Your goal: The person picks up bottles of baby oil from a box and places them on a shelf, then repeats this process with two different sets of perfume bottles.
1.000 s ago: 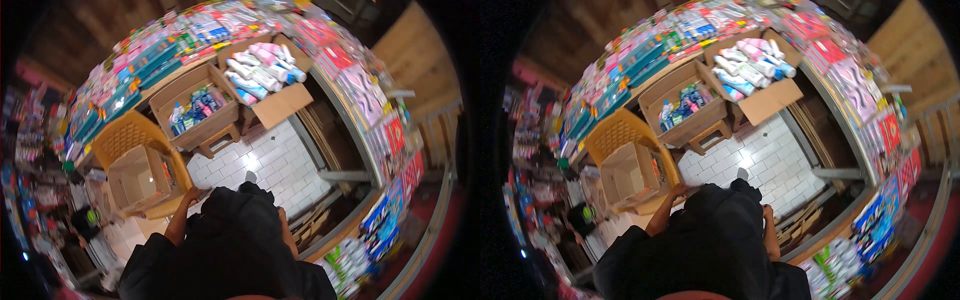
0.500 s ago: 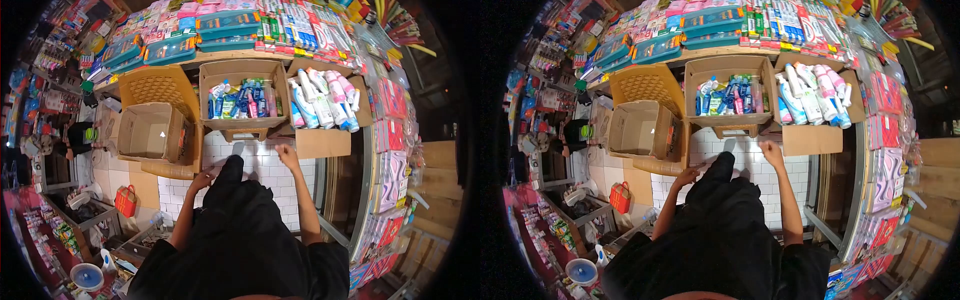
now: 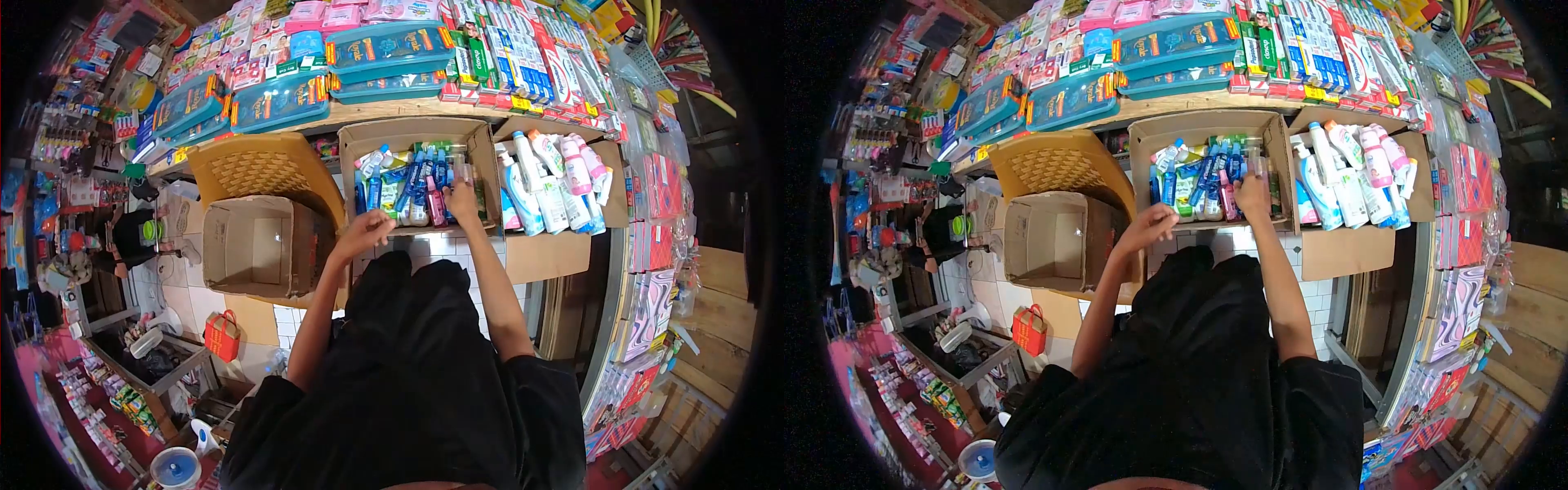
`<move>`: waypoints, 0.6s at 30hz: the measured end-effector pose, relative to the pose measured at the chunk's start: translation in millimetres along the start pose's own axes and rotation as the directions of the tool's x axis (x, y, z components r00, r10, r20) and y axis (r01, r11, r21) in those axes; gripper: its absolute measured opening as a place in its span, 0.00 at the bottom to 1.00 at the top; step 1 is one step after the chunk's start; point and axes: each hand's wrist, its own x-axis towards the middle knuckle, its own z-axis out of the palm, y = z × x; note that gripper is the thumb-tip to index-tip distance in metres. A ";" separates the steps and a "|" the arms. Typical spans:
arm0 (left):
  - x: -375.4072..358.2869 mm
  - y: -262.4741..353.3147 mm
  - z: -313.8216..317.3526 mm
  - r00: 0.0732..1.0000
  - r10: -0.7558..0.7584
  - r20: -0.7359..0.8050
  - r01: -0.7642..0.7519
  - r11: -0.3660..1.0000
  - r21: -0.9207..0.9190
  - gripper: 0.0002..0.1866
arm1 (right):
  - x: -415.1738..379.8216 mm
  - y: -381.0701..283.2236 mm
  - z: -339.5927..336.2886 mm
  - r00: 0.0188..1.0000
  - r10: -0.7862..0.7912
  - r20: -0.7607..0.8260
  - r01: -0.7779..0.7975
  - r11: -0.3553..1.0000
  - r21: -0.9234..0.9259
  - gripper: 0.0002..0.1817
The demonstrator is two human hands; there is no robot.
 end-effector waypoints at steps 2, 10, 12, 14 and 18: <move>20.1 5.3 -7.6 0.999 -0.027 -0.021 0.027 0.999 -0.028 0.13 | 1.0 -4.6 4.1 1.000 0.021 -0.016 -0.023 0.996 -0.086 0.20; 82.4 -21.9 -11.5 0.992 -0.127 0.004 0.127 0.989 -0.078 0.18 | 23.2 8.9 50.3 0.990 0.141 -0.025 -0.141 0.940 -0.311 0.20; 86.0 -24.3 -4.0 0.979 -0.204 -0.008 0.203 0.977 -0.064 0.20 | 20.1 6.4 42.0 0.990 0.138 0.001 -0.133 0.952 -0.275 0.21; 91.0 -27.2 2.3 0.964 -0.265 0.009 0.265 0.959 -0.104 0.20 | 10.0 2.0 23.5 0.994 0.096 0.056 -0.077 0.960 -0.269 0.19; 107.1 -49.8 9.0 0.950 -0.310 0.043 0.313 0.936 -0.160 0.21 | 1.7 -7.8 8.1 0.994 0.101 -0.027 -0.105 0.978 -0.181 0.23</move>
